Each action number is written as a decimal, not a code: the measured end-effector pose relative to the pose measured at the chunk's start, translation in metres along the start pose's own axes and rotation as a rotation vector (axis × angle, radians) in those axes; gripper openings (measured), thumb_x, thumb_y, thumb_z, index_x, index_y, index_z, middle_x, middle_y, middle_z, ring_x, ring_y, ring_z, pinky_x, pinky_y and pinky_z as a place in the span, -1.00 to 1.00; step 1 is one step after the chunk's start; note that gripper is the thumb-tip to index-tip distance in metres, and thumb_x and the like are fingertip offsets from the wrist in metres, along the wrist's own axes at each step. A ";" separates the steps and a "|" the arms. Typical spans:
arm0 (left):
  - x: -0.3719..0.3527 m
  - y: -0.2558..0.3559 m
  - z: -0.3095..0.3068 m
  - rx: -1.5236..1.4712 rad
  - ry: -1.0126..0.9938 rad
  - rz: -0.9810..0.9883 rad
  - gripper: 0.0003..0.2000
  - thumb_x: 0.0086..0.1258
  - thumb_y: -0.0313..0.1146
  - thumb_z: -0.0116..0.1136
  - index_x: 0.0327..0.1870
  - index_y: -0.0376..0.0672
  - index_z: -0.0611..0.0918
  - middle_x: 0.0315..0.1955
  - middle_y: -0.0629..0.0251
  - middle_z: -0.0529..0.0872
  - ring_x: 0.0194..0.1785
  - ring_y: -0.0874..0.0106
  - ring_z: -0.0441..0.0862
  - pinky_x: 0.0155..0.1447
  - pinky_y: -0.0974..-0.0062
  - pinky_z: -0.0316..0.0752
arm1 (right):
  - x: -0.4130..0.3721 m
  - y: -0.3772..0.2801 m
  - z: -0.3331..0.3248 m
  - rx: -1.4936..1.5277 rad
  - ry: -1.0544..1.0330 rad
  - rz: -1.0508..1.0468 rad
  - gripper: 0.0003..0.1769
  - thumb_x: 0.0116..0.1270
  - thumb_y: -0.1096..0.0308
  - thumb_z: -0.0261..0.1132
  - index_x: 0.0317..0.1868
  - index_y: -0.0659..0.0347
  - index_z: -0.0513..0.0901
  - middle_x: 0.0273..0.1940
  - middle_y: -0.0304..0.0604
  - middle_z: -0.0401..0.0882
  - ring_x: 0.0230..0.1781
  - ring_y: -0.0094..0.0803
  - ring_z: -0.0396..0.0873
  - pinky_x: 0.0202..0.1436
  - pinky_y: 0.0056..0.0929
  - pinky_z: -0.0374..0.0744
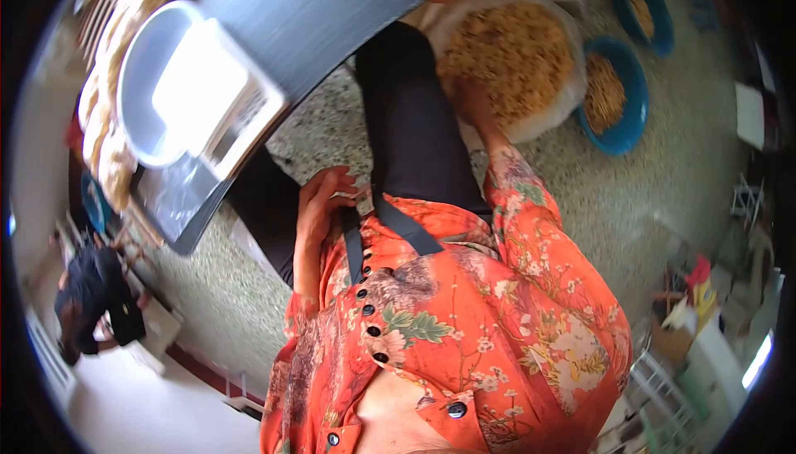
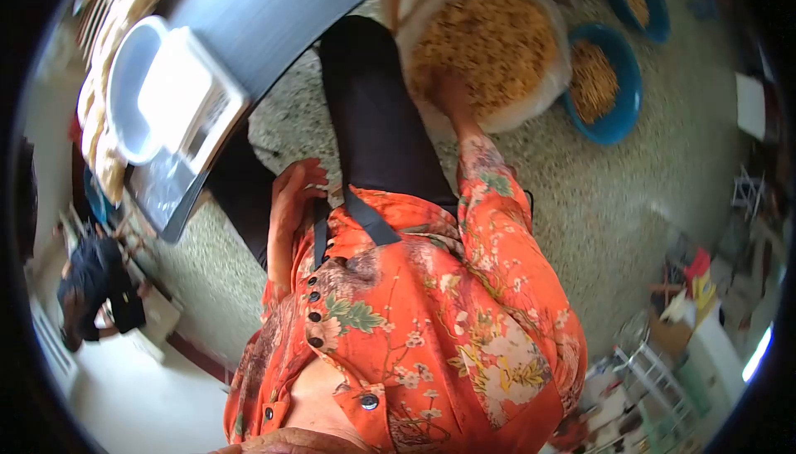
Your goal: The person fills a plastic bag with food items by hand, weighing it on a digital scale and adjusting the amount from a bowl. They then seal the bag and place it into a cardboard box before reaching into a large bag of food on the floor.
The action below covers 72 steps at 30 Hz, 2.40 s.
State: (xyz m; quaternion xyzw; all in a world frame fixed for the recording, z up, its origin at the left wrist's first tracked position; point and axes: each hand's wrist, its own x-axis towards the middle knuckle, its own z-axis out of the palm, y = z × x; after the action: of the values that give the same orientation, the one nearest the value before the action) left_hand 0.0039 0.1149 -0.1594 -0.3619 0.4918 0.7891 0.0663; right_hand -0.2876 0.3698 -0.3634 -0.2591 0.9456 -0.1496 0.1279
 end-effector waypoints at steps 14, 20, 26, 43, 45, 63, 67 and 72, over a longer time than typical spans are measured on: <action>0.000 0.005 0.008 0.015 0.004 -0.036 -0.59 0.57 -0.15 0.19 0.20 -0.34 0.62 -0.10 0.14 0.75 -0.09 0.38 0.73 -0.07 0.44 0.68 | 0.016 0.050 -0.056 0.246 0.117 0.136 -0.50 0.26 0.28 0.36 0.23 0.07 0.63 0.02 0.15 0.56 -0.05 0.18 0.61 0.06 -0.02 0.59; -0.003 0.007 0.013 0.028 0.002 -0.027 -0.60 0.56 -0.17 0.21 0.19 -0.33 0.62 -0.11 0.15 0.75 -0.08 0.39 0.73 -0.06 0.45 0.69 | 0.029 -0.009 -0.048 0.313 0.176 0.306 -0.15 0.24 -0.04 0.42 0.50 -0.07 0.35 0.34 0.27 0.35 0.33 0.18 0.43 0.26 0.19 0.48; -0.004 0.008 0.018 0.079 0.043 -0.058 -0.61 0.55 -0.19 0.23 0.19 -0.32 0.62 -0.11 0.16 0.75 -0.09 0.41 0.73 -0.05 0.46 0.69 | 0.061 -0.061 -0.010 0.292 0.121 0.464 -0.13 0.19 -0.18 0.42 0.41 0.00 0.32 0.49 0.50 -0.08 0.37 0.67 0.14 0.23 0.53 0.35; -0.007 0.002 0.021 0.177 0.077 -0.084 -0.65 0.57 -0.22 0.21 0.17 -0.32 0.64 -0.12 0.18 0.75 -0.09 0.44 0.72 -0.05 0.48 0.67 | 0.017 -0.062 0.001 -0.038 -0.012 0.351 -0.63 0.39 0.17 0.27 0.17 -0.03 0.52 0.31 0.22 0.13 0.14 0.47 0.37 -0.05 0.23 0.68; -0.004 0.002 0.021 0.193 0.077 -0.072 -0.65 0.57 -0.23 0.21 0.17 -0.32 0.64 -0.12 0.18 0.75 -0.09 0.43 0.72 -0.05 0.47 0.66 | 0.020 -0.060 0.010 -0.030 0.004 0.351 -0.63 0.37 0.21 0.29 0.16 -0.04 0.53 0.30 0.20 0.14 0.14 0.45 0.37 0.00 0.23 0.67; -0.003 0.003 0.021 0.218 0.088 -0.082 -0.63 0.55 -0.22 0.22 0.17 -0.34 0.64 -0.14 0.17 0.75 -0.11 0.44 0.72 -0.02 0.47 0.64 | -0.005 -0.009 -0.024 0.187 0.243 0.261 -0.46 0.06 0.48 0.42 0.12 0.03 0.61 0.05 0.23 0.43 -0.13 0.29 0.59 -0.08 0.08 0.63; -0.002 0.001 0.020 0.202 0.074 -0.069 -0.65 0.56 -0.25 0.20 0.17 -0.35 0.63 -0.12 0.15 0.74 -0.10 0.42 0.72 -0.02 0.47 0.64 | -0.012 -0.009 -0.059 0.171 0.120 0.440 -0.29 0.08 0.44 0.45 0.31 -0.12 0.54 0.22 0.24 0.31 0.16 0.35 0.47 0.05 0.15 0.61; -0.002 0.003 0.020 0.202 0.050 -0.076 -0.65 0.57 -0.26 0.17 0.18 -0.35 0.62 -0.10 0.14 0.73 -0.09 0.41 0.72 0.00 0.46 0.65 | -0.004 -0.006 -0.078 0.138 0.094 0.418 -0.12 0.07 0.37 0.50 0.44 -0.19 0.38 0.37 0.31 0.16 0.34 0.45 0.31 0.20 0.19 0.57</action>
State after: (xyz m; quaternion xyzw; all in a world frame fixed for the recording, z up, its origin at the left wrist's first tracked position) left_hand -0.0061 0.1303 -0.1511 -0.3915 0.5561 0.7233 0.1199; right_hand -0.3061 0.3842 -0.2887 -0.0407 0.9711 -0.1962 0.1294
